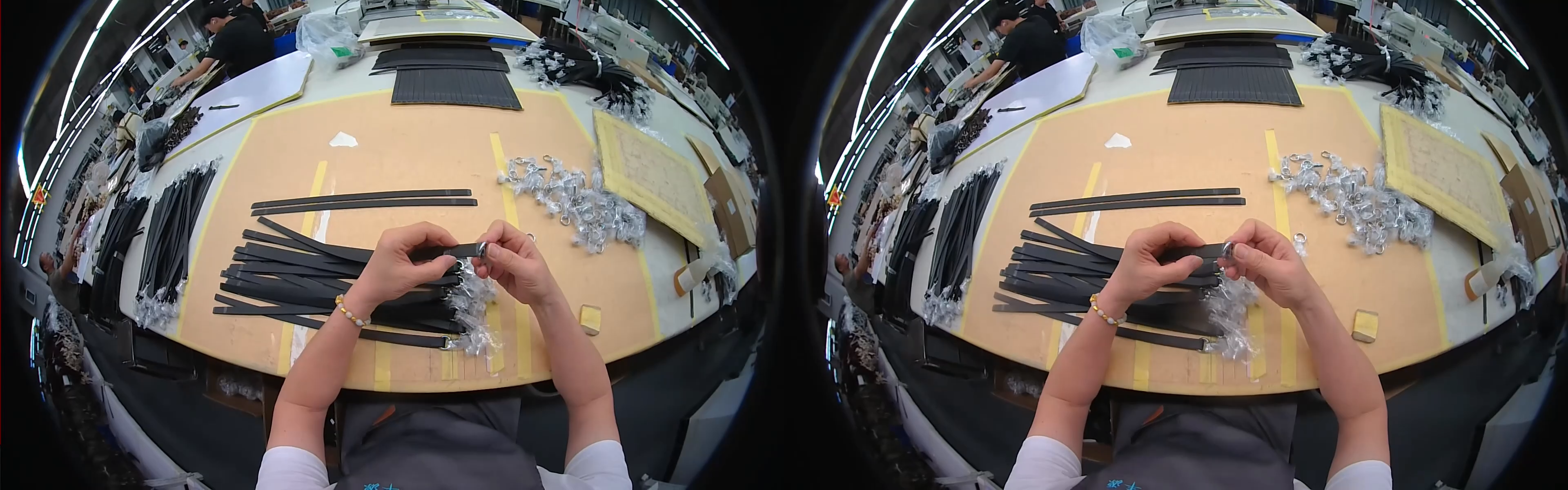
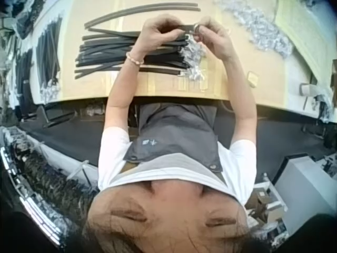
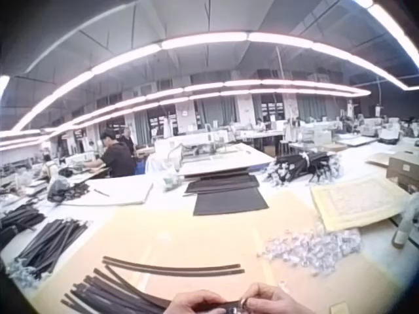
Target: Attaching metal rings and plastic protective covers to the ends of black leather or plastic straps at a workshop table.
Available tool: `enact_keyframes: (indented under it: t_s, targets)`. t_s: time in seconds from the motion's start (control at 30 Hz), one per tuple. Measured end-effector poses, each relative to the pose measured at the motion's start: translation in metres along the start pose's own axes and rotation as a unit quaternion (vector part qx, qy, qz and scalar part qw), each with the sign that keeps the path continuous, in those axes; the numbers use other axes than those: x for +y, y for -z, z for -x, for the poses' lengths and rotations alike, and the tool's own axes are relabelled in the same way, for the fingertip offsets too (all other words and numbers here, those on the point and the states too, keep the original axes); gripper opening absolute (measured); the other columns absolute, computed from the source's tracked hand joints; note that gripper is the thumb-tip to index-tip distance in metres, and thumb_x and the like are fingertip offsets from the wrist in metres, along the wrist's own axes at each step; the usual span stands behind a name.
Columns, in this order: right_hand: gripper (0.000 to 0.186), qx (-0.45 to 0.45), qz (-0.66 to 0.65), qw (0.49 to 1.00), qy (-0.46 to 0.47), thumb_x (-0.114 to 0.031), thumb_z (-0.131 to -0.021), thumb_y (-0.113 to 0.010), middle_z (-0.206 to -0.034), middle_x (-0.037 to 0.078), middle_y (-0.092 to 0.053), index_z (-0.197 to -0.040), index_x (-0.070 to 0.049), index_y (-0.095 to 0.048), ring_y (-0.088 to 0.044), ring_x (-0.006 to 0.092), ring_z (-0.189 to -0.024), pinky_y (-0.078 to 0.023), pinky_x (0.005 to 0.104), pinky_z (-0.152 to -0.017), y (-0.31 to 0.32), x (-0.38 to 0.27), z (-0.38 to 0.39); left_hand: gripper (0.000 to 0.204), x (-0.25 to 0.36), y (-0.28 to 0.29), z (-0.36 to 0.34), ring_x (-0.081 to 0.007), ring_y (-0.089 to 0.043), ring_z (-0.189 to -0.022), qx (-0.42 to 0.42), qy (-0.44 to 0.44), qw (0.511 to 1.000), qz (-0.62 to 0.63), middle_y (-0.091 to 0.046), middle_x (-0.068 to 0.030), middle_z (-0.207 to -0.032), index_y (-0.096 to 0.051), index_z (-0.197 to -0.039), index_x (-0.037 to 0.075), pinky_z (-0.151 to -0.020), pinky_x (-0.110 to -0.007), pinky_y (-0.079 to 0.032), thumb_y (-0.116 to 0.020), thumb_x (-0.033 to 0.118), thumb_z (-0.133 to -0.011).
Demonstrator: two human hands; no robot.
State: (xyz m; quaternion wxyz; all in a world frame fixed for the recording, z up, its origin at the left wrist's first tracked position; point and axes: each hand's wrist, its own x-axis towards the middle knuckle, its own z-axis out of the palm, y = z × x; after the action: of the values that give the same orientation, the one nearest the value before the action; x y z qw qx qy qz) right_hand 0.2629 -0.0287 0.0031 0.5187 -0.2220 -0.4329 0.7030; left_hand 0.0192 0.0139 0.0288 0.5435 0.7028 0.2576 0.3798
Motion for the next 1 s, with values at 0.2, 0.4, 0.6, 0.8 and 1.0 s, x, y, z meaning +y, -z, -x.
enact_keyframes:
  t_s: [0.2, 0.4, 0.6, 0.8, 1.0]
  targets:
    - [0.013, -0.019, -0.016, 1.0, -0.02, -0.015, -0.102, -0.062, -0.1, 0.009, -0.071, -0.108, -0.004, -0.058, -0.065, 0.0126, -0.084, -0.053, 0.0265, -0.075, -0.002, 0.003, 0.0, 0.018, 0.001, -0.005, 0.003, -0.005, -0.062, -0.083, -0.013, -0.009, 1.0, 0.021, -0.069, -0.0004, -0.092, -0.069, -0.105, -0.002, -0.072, -0.021, -0.052, -0.075, 0.002, -0.088]
    - [0.015, -0.029, -0.01, 1.0, 0.0, -0.011, -0.1, -0.065, -0.104, 0.01, -0.07, -0.11, -0.003, -0.058, -0.069, 0.0171, -0.093, -0.056, 0.031, -0.084, -0.006, 0.011, -0.004, 0.018, 0.008, -0.006, 0.004, -0.0061, -0.065, -0.085, -0.015, -0.011, 0.999, -0.028, -0.071, -0.0027, -0.091, -0.069, -0.103, -0.002, -0.074, -0.021, -0.055, -0.074, 0.001, -0.086]
    - [0.017, -0.061, -0.039, 0.997, -0.016, -0.008, -0.097, -0.068, -0.112, 0.013, -0.07, -0.11, -0.002, -0.06, -0.07, 0.0205, -0.102, -0.057, 0.035, -0.09, -0.003, 0.008, -0.001, 0.016, 0.018, -0.007, 0.007, -0.0083, -0.069, -0.084, -0.004, -0.058, 0.997, -0.058, -0.072, -0.0045, -0.09, -0.069, -0.099, -0.003, -0.074, -0.023, -0.057, -0.074, -0.001, -0.083]
    - [0.016, -0.055, -0.021, 0.997, -0.042, -0.006, -0.094, -0.071, -0.105, 0.011, -0.072, -0.109, -0.002, -0.063, -0.071, 0.0172, -0.095, -0.058, 0.0311, -0.085, -0.003, 0.009, 0.0, 0.019, 0.018, -0.013, 0.008, -0.008, -0.068, -0.074, 0.005, -0.094, 0.991, -0.09, -0.071, -0.0046, -0.083, -0.072, -0.095, 0.0, -0.064, -0.022, -0.055, -0.077, -0.005, -0.077]
    - [0.018, -0.047, 0.059, 0.987, -0.14, -0.009, -0.09, -0.074, -0.092, 0.001, -0.069, -0.105, -0.002, -0.066, -0.067, 0.0096, -0.082, -0.056, 0.0259, -0.079, -0.015, -0.004, 0.001, 0.019, 0.015, -0.013, 0.01, -0.0173, -0.07, -0.07, -0.024, -0.142, 0.97, -0.195, -0.07, -0.0069, -0.085, -0.071, -0.097, 0.004, -0.061, -0.028, -0.057, -0.077, 0.004, -0.079]
